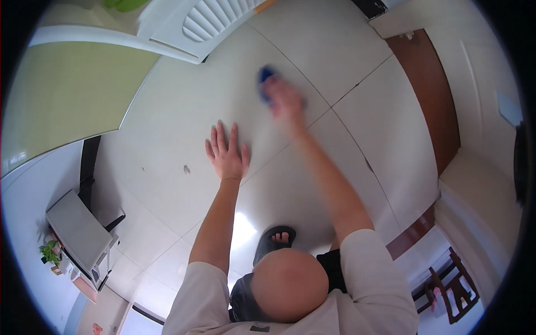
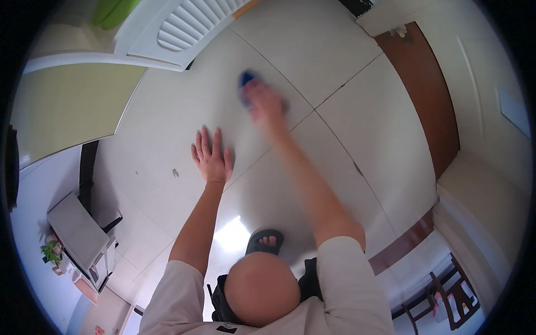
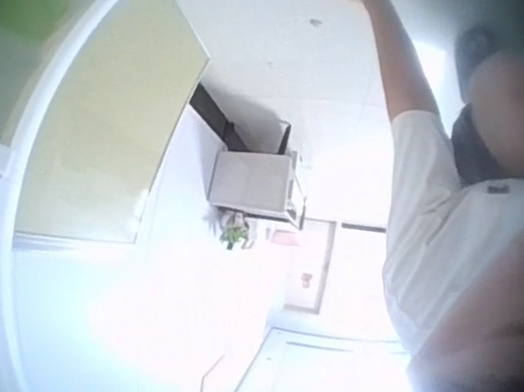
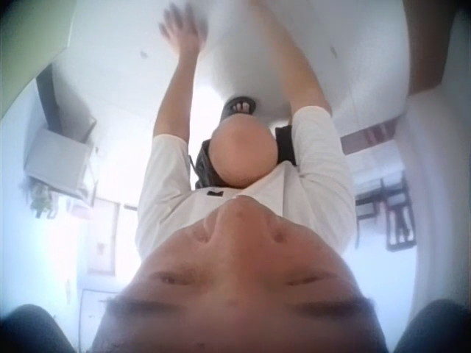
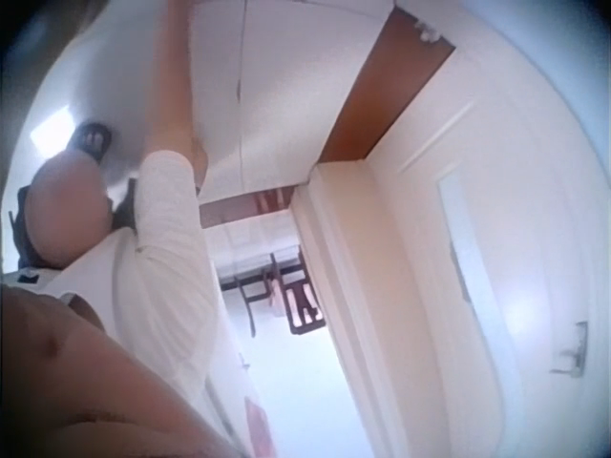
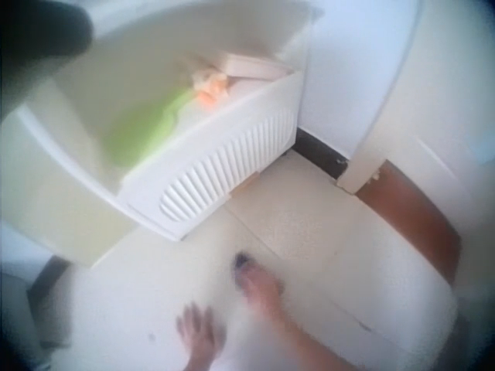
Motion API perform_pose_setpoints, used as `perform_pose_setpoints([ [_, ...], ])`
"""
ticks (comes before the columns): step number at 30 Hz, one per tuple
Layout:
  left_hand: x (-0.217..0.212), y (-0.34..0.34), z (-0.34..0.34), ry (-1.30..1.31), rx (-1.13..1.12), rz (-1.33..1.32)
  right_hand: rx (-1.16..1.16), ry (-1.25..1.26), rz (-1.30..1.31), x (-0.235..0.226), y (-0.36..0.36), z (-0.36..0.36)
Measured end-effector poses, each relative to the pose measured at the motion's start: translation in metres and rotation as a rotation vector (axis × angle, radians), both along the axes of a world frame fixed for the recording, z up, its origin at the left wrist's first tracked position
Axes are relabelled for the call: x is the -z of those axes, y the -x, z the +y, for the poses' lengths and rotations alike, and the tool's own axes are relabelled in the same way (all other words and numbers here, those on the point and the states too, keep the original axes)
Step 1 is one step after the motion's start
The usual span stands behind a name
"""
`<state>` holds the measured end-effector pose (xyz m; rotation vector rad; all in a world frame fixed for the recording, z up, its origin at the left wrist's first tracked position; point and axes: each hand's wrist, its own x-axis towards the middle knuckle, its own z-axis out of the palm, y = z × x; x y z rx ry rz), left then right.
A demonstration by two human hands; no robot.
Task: The person wipes the floor by hand with a cloth, then rinses and wrings the cloth in a basin of water before wiping another section of the floor.
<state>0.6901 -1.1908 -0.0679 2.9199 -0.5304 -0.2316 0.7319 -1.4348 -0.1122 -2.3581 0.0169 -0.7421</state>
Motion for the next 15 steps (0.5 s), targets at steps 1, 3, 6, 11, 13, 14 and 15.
perform_pose_setpoints([
  [1,0.001,0.0,-0.003,0.006,-0.001,-0.003,-0.198,-0.001,0.097,0.008,-0.001,0.033],
  [3,0.001,-0.001,0.022,-0.055,-0.007,-0.009,-0.372,0.09,0.293,-0.027,-0.002,0.093],
  [6,0.001,0.0,0.018,-0.015,-0.009,-0.006,-0.312,0.154,0.142,-0.02,-0.007,0.046],
  [11,-0.002,-0.003,0.012,-0.033,-0.013,-0.008,0.273,0.458,0.165,-0.019,-0.026,-0.163],
  [13,0.0,0.002,0.001,-0.01,-0.003,0.017,0.546,0.308,0.261,-0.02,-0.027,-0.23],
  [14,0.0,0.002,0.001,-0.01,-0.005,0.03,0.542,0.308,0.272,-0.016,-0.037,-0.226],
  [15,-0.001,0.0,0.005,-0.015,-0.008,0.035,0.594,0.317,0.255,-0.012,-0.053,-0.21],
])
